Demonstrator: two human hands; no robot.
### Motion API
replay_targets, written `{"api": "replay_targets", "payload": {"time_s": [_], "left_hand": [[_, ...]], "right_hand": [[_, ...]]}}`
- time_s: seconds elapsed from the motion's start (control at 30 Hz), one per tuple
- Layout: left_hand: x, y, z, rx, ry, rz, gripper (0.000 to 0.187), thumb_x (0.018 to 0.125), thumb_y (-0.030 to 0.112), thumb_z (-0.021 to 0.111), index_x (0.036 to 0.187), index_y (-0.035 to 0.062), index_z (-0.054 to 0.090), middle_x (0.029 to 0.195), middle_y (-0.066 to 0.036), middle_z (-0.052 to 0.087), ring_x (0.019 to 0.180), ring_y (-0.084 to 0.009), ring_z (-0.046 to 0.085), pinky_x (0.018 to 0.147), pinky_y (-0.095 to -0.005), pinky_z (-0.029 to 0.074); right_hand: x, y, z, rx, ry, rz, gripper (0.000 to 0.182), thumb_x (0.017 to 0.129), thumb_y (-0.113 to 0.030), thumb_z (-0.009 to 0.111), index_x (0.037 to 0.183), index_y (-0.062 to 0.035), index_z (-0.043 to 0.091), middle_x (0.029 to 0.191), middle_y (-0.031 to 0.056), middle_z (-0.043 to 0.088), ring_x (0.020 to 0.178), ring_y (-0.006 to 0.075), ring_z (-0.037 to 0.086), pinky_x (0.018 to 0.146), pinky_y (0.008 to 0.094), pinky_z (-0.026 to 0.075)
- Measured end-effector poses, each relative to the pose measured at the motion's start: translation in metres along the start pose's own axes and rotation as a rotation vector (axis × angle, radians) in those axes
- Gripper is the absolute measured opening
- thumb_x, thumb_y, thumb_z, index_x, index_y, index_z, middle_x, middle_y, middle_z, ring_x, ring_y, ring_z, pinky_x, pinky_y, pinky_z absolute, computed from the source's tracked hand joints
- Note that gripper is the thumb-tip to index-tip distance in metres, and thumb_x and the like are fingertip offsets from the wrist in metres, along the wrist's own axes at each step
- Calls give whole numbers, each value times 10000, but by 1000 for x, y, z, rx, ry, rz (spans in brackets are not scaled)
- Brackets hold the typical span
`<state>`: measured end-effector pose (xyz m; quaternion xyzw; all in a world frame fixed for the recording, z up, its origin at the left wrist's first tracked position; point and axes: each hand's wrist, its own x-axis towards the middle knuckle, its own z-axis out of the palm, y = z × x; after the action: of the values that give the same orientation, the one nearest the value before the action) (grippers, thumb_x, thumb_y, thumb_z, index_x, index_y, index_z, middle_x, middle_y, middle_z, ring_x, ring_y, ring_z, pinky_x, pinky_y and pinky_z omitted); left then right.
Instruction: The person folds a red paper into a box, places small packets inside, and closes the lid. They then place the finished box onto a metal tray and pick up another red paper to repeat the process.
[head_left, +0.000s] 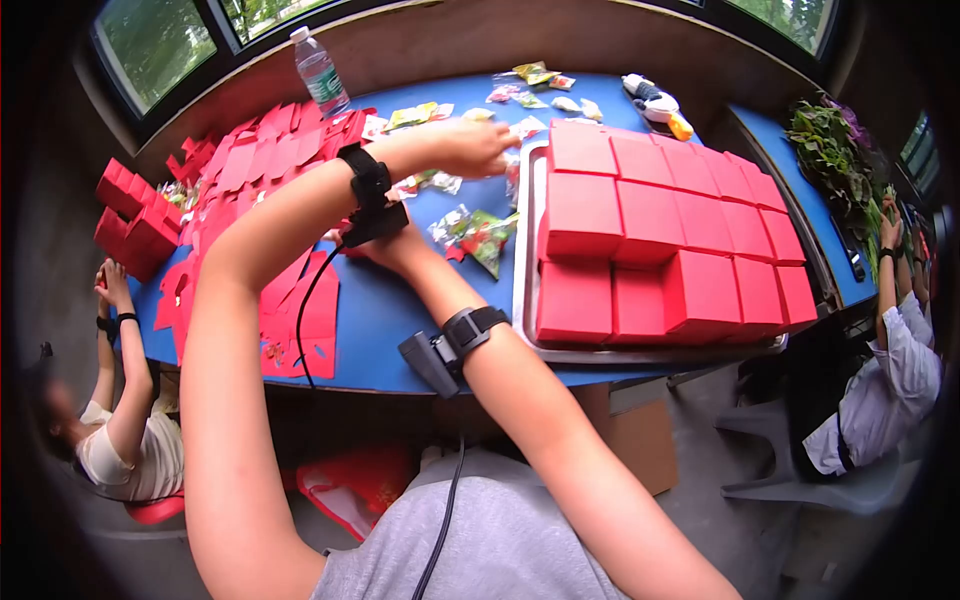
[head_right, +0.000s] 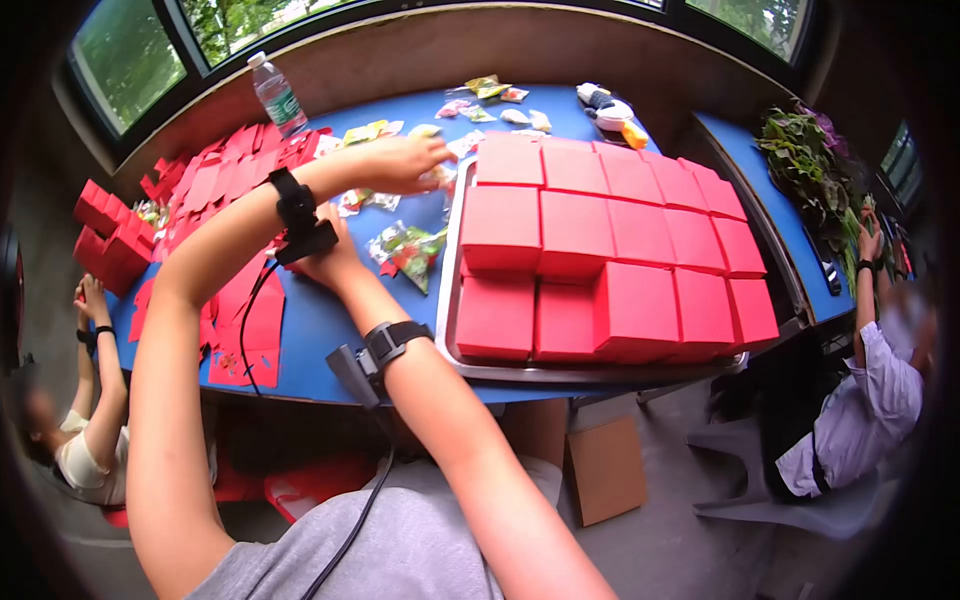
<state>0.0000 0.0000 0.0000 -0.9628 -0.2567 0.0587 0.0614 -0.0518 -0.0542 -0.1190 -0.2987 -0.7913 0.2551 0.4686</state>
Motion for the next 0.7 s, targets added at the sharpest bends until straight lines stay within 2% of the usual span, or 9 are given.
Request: {"api": "replay_targets", "payload": {"time_s": [0.07,0.1,0.17,0.2,0.33,0.43,0.6,0.63,0.7], "left_hand": [[7,-18,28,250,4,224,287,869,201,528,1068,-5,501,994,-166,526,983,-307,511,848,-386,417],[10,-21,22,244,-58,243,287,869,201,528,1068,-5,501,994,-166,526,983,-307,511,848,-386,417],[21,-33,16,94,-120,162,188,881,152,501,1000,8,502,956,-159,523,947,-310,510,817,-389,424],[23,-39,10,79,-59,145,122,891,117,468,953,16,495,948,-158,523,938,-312,510,813,-388,423],[55,-86,-3,-127,196,-122,183,899,151,482,1040,38,455,1024,-196,492,1024,-350,490,871,-421,405],[75,-103,40,-96,-87,-390,319,914,208,470,1182,52,394,1155,-259,380,1101,-416,427,923,-483,351],[78,-131,57,31,-144,-152,259,896,191,487,1114,52,475,1073,-225,444,1033,-385,470,858,-447,397],[76,-126,47,-113,-171,-290,183,895,181,479,1020,50,504,1010,-204,479,968,-365,504,820,-426,419],[85,-145,42,-70,-35,-202,149,894,169,465,981,51,495,977,-191,494,931,-358,520,805,-419,431]], "right_hand": [[-6,-3,1,166,-22,119,748,606,-427,776,1186,-65,474,1169,206,483,1091,377,462,917,426,411],[-5,-17,4,141,156,80,702,595,-387,790,1146,-62,501,1120,201,504,1082,371,469,894,418,427],[-5,-13,-8,-49,56,-48,682,588,-355,799,1129,-57,511,1117,199,507,1075,371,473,875,426,433],[-7,-13,-3,-42,193,-84,634,591,-334,798,1091,-55,526,1112,188,513,1040,364,488,842,434,442],[-6,-39,-19,-116,211,78,681,608,-355,788,1127,-31,490,1095,212,486,996,371,489,819,446,445],[-6,-41,-23,-87,102,145,853,611,-384,785,1258,-28,359,1126,229,450,1009,384,476,832,453,436],[-5,-46,-25,-65,136,147,816,634,-382,771,1253,-22,378,1117,233,446,1031,377,459,836,444,431],[-5,-46,-23,-51,147,155,811,638,-382,768,1251,-19,381,1114,233,447,1031,374,457,836,444,430],[-4,-44,-21,-74,127,168,813,644,-394,762,1247,-5,382,1109,230,448,1026,370,456,826,437,434]]}}
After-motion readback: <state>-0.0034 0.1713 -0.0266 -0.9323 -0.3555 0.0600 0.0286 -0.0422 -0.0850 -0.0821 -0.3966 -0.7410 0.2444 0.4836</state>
